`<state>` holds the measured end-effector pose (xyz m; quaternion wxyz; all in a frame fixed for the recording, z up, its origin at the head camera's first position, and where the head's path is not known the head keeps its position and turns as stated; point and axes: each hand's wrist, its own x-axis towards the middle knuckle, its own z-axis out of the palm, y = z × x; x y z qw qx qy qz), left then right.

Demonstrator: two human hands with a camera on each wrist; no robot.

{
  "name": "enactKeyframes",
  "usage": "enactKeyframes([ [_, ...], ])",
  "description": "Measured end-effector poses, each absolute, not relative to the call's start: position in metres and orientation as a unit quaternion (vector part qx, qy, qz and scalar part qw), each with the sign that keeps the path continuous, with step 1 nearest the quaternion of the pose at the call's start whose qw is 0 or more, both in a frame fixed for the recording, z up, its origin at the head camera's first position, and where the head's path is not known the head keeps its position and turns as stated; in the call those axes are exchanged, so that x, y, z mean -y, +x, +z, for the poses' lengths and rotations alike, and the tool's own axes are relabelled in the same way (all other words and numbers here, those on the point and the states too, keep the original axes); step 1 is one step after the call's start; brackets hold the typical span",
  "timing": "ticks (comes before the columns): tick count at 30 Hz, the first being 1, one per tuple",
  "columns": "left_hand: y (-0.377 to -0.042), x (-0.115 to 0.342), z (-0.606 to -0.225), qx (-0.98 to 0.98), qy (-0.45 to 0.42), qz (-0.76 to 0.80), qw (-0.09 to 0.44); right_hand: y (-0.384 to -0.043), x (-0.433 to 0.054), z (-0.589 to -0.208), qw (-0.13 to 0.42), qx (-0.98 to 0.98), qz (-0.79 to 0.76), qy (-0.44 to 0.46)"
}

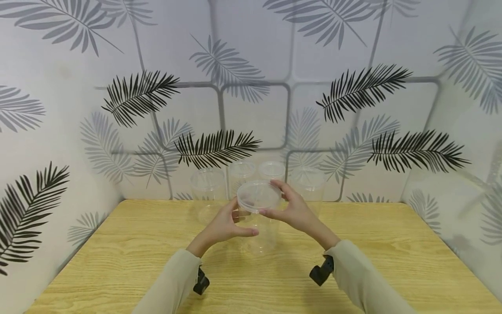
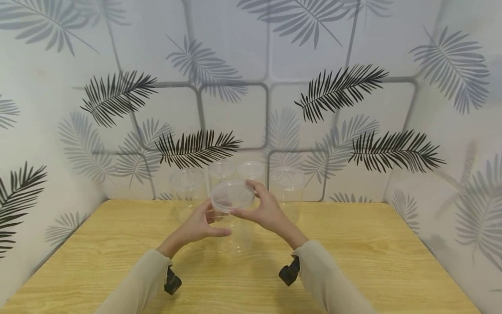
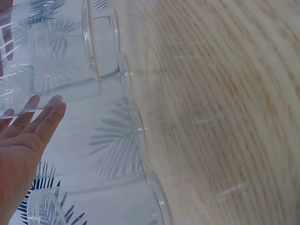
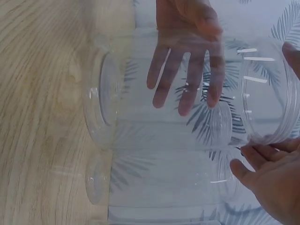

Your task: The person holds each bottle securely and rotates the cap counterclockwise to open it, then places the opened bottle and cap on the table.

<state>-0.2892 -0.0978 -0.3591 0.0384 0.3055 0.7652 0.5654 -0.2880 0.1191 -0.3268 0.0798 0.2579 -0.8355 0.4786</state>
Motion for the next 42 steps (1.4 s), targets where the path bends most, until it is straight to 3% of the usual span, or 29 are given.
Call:
enactKeyframes([
  [13,-0.295,0.1,-0.366,-0.747,0.334,0.571,0.066,-0.315,-0.143,-0.324,-0.136,0.699,0.581,0.393],
  [17,-0.304,0.101,-0.377,-0.748,0.336,0.569,0.065,-0.316,-0.144,-0.324,-0.162,0.676,0.595,0.403],
  [21,-0.308,0.101,-0.381,-0.746,0.334,0.573,0.06,-0.312,-0.144,-0.324,-0.136,0.704,0.583,0.383],
  [33,-0.305,0.102,-0.379,-0.751,0.324,0.574,0.052,-0.288,-0.128,-0.331,0.06,0.804,0.52,0.281],
  [42,-0.306,0.101,-0.377,-0.762,0.32,0.562,0.044,-0.279,-0.113,-0.336,0.126,0.816,0.505,0.249],
])
